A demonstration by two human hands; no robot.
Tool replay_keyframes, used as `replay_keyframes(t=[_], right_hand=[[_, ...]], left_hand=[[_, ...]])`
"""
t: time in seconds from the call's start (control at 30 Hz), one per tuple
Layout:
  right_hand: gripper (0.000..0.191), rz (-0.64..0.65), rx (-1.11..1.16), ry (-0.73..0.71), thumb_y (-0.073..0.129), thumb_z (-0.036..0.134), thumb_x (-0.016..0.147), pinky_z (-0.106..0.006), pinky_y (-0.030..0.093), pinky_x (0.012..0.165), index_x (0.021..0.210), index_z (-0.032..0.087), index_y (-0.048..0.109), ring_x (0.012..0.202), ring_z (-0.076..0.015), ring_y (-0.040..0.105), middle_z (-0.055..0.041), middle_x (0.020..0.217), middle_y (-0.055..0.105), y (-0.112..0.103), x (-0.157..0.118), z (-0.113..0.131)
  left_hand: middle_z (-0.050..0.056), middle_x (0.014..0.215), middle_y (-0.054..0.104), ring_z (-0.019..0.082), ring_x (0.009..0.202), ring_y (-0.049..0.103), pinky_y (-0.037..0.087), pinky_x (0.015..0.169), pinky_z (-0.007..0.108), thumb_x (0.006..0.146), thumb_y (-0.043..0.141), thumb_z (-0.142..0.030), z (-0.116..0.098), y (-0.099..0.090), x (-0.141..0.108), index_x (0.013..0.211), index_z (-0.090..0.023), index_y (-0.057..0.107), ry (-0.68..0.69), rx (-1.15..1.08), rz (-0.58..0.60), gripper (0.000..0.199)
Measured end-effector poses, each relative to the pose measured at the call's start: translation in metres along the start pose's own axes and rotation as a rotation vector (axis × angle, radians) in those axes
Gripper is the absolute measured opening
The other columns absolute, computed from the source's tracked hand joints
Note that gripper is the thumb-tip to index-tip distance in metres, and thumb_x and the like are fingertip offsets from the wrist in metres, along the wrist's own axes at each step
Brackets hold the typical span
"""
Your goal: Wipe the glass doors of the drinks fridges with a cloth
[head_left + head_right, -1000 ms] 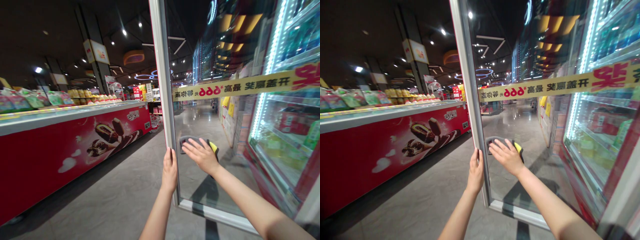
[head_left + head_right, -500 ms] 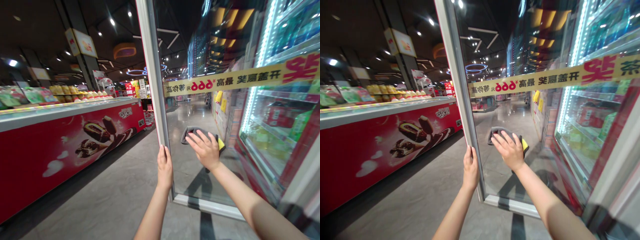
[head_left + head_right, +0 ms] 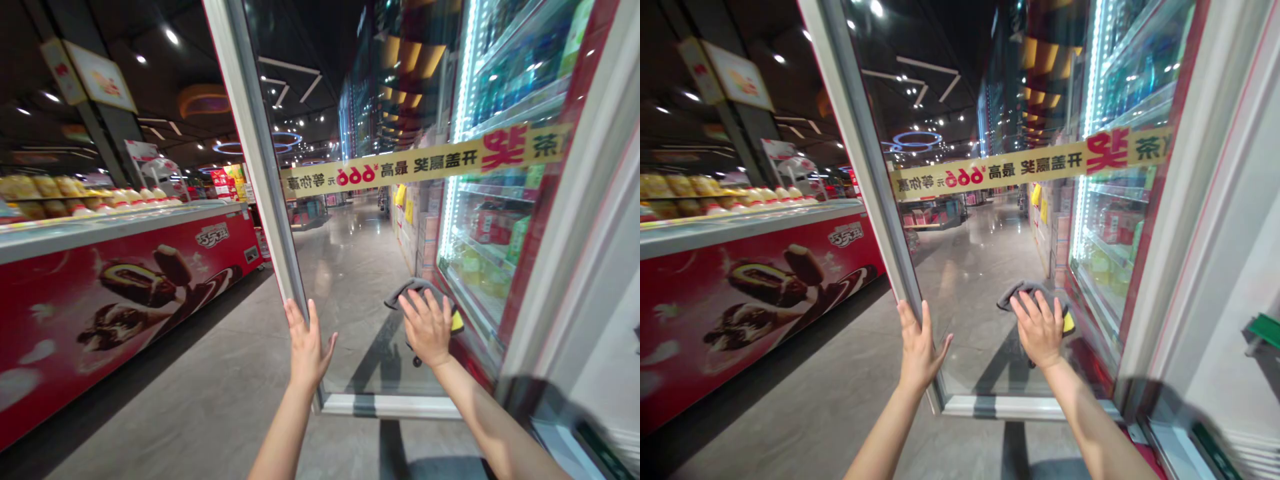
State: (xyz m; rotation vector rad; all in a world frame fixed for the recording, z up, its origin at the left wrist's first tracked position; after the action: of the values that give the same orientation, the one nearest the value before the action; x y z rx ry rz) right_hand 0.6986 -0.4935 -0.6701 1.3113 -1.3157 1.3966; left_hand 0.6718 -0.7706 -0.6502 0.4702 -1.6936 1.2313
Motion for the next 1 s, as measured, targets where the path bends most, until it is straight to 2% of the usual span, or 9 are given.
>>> replay_keyframes(t=[0.1, 0.2, 0.37, 0.43, 0.6, 0.67, 0.83, 0.9, 1.0], right_hand=[[0.059, 0.154, 0.066, -0.173, 0.055, 0.011, 0.088, -0.053, 0.009, 0.127, 0.141, 0.036, 0.057, 0.139, -0.0229, 0.049, -0.0016, 0.132, 0.070, -0.002, -0.022, 0.002], [0.057, 0.202, 0.098, -0.274, 0.052, 0.008, 0.089, -0.050, 0.008, 0.128, 0.138, 0.037, 0.059, 0.137, -0.0194, 0.051, 0.0010, 0.131, 0.070, -0.004, -0.013, -0.011], [0.062, 0.008, -0.029, 0.087, 0.052, 0.010, 0.090, -0.061, 0.023, 0.122, 0.149, 0.027, 0.048, 0.147, -0.0302, 0.039, -0.0102, 0.141, 0.062, -0.010, -0.003, -0.044], [0.063, 0.034, -0.044, 0.113, 0.052, 0.010, 0.090, -0.062, 0.021, 0.122, 0.151, 0.024, 0.046, 0.148, -0.0306, 0.036, -0.0113, 0.141, 0.062, -0.012, -0.016, -0.041], [0.062, 0.301, 0.044, -0.294, 0.051, 0.006, 0.089, -0.051, 0.007, 0.128, 0.144, 0.035, 0.053, 0.139, -0.0194, 0.048, 0.0000, 0.138, 0.066, -0.010, -0.022, -0.034], [0.063, 0.291, 0.004, -0.205, 0.051, 0.007, 0.089, -0.054, 0.010, 0.127, 0.145, 0.036, 0.053, 0.141, -0.0215, 0.046, -0.0009, 0.142, 0.063, -0.009, -0.013, -0.047], [0.068, 0.070, -0.172, 0.391, 0.044, 0.014, 0.092, -0.070, 0.024, 0.118, 0.159, 0.024, 0.031, 0.153, -0.0353, 0.023, -0.0122, 0.162, 0.037, -0.010, -0.036, -0.071], [0.071, 0.156, -0.150, 0.360, 0.042, 0.010, 0.091, -0.070, 0.028, 0.116, 0.160, 0.024, 0.028, 0.154, -0.0363, 0.020, -0.0118, 0.164, 0.034, -0.010, -0.054, -0.069], [0.076, 0.365, -0.056, 0.125, 0.042, 0.002, 0.087, -0.068, 0.030, 0.117, 0.157, 0.031, 0.034, 0.152, -0.0329, 0.027, -0.0075, 0.158, 0.045, -0.011, -0.063, -0.074]], left_hand=[[0.020, 0.167, -0.019, 0.048, 0.152, -0.010, 0.029, 0.115, 0.069, 0.077, 0.081, -0.032, -0.004, 0.001, 0.002, 0.162, -0.024, 0.005, 0.032, 0.018, 0.047, 0.115], [0.020, 0.168, -0.015, 0.048, 0.151, -0.009, 0.026, 0.116, 0.070, 0.071, 0.087, -0.029, -0.005, 0.006, 0.004, 0.162, -0.024, 0.010, 0.043, 0.062, 0.025, 0.119], [0.021, 0.168, -0.009, 0.047, 0.152, -0.008, 0.030, 0.116, 0.067, 0.069, 0.088, -0.024, -0.008, 0.015, 0.008, 0.162, -0.021, 0.012, 0.021, 0.105, -0.032, 0.120], [0.021, 0.168, -0.001, 0.044, 0.153, 0.000, 0.033, 0.117, 0.063, 0.073, 0.084, -0.018, -0.009, 0.020, 0.009, 0.162, -0.022, 0.010, 0.035, 0.103, -0.020, 0.116], [0.009, 0.171, 0.003, 0.033, 0.154, 0.019, 0.040, 0.117, 0.049, 0.085, 0.063, -0.003, -0.012, 0.029, 0.012, 0.160, -0.038, 0.012, 0.191, 0.009, 0.033, 0.097], [0.007, 0.171, 0.000, 0.032, 0.155, 0.017, 0.040, 0.117, 0.049, 0.087, 0.058, -0.001, -0.012, 0.032, 0.014, 0.160, -0.040, 0.012, 0.194, -0.034, 0.029, 0.095], [0.007, 0.171, -0.007, 0.033, 0.156, 0.006, 0.038, 0.116, 0.053, 0.088, 0.051, 0.002, -0.015, 0.038, 0.019, 0.160, -0.040, 0.006, 0.190, -0.079, 0.037, 0.095], [0.009, 0.171, -0.010, 0.035, 0.156, 0.003, 0.037, 0.116, 0.056, 0.087, 0.053, 0.001, -0.018, 0.039, 0.021, 0.160, -0.039, 0.003, 0.198, -0.089, 0.041, 0.097], [0.014, 0.169, -0.014, 0.041, 0.155, 0.000, 0.034, 0.116, 0.062, 0.086, 0.065, -0.010, -0.022, 0.040, 0.025, 0.161, -0.034, 0.001, 0.218, -0.115, 0.045, 0.102]])
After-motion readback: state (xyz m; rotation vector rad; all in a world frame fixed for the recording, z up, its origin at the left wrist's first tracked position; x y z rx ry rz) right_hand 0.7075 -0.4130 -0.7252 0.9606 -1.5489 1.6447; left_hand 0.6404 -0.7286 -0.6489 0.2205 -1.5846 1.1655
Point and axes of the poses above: each hand's wrist, its own x-axis towards the middle knuckle, its own y-axis out of the palm, z = x × y, the point moved 1 cm from there along x, towards the middle knuckle
